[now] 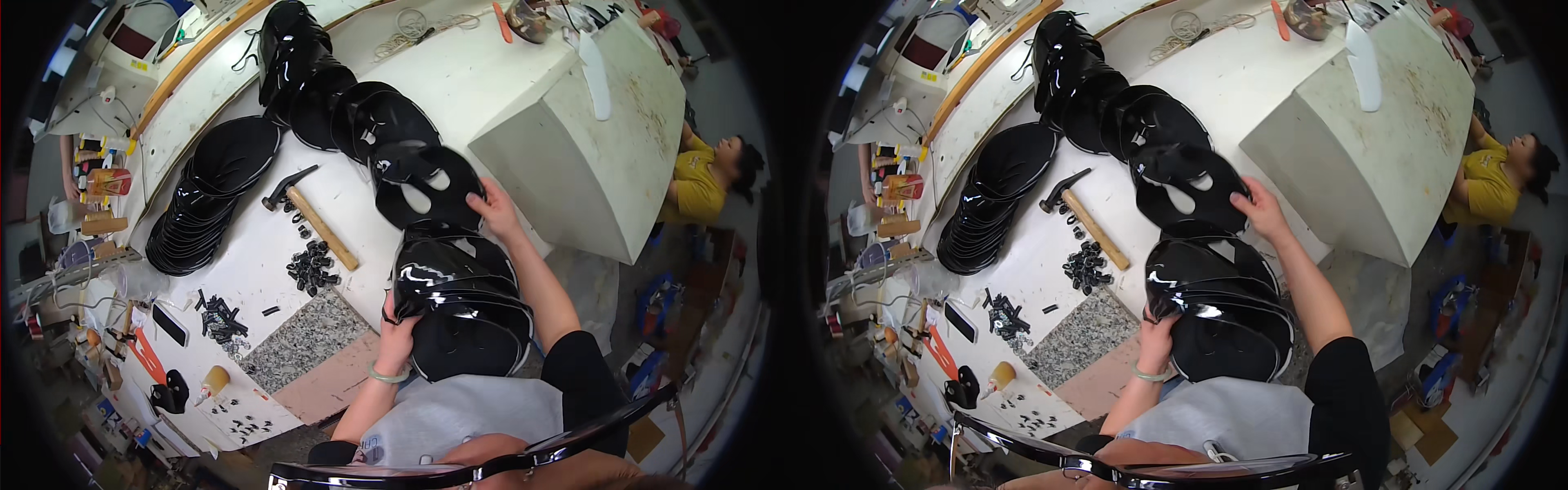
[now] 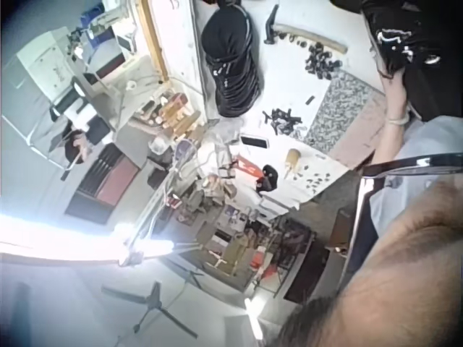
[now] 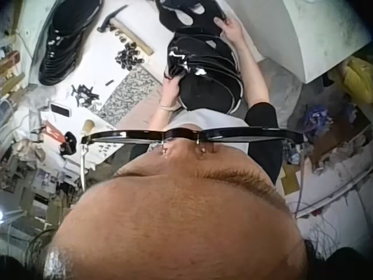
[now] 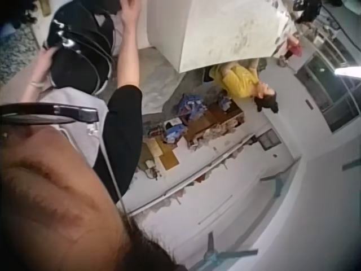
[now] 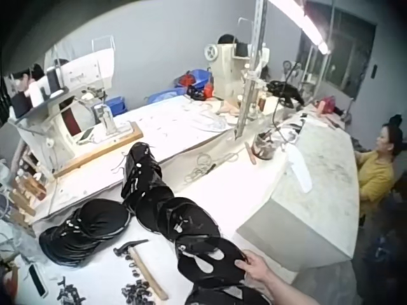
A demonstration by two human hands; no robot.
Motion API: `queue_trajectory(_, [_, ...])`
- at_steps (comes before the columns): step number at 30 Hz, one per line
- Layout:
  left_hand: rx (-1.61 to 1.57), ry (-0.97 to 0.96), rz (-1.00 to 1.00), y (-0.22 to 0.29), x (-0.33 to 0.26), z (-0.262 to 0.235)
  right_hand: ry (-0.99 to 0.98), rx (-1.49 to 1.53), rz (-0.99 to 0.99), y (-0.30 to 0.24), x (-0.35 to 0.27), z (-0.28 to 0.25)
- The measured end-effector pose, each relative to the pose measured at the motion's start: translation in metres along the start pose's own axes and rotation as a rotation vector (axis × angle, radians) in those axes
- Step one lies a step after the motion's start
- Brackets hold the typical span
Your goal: The person places lining inserts into shoe upper components by hand, nests the shoe uppers into a stack, and arranges small metal fasteners on the table.
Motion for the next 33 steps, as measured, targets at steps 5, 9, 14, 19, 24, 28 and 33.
queue_trajectory(5, [-0.084,0.025,-0.071,-0.022,0.012,-0.007,-0.006,-0.093,0.145,0.058,-0.071,-0.009])
queue_trajectory(9, [0.271,0.160,0.198,-0.028,0.048,-0.044,-0.132,-0.544,0.258,0.062,-0.094,0.012])
queue_trajectory(14, [0.659,0.347,0.327,-0.025,0.029,-0.049,-0.075,-0.660,0.261,0.033,-0.022,-0.030])
queue_trajectory(19, [0.528,0.356,0.508,-0.029,0.039,-0.048,0.343,-1.062,-0.320,-0.043,0.094,0.028])
queue_trajectory(24, [0.368,0.220,0.251,-0.056,0.057,-0.058,0.318,-1.138,-0.081,-0.042,0.115,0.049])
queue_trajectory(28, [0.228,0.043,0.206,-0.039,0.041,-0.031,0.196,-0.551,-0.353,-0.069,0.061,0.035])
queue_trajectory(33, [-0.128,0.013,0.143,-0.006,0.019,-0.018,-0.143,-0.411,-0.043,-0.034,-0.029,0.033])
Point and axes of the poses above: each hand's wrist, its own x-axis towards the middle knuckle, its own z-axis out of the palm, y = z × x, the point moved 10 cm from there along x, towards the middle knuckle, and after that the axes turned 6 degrees about -x, right-handed, at the moved point
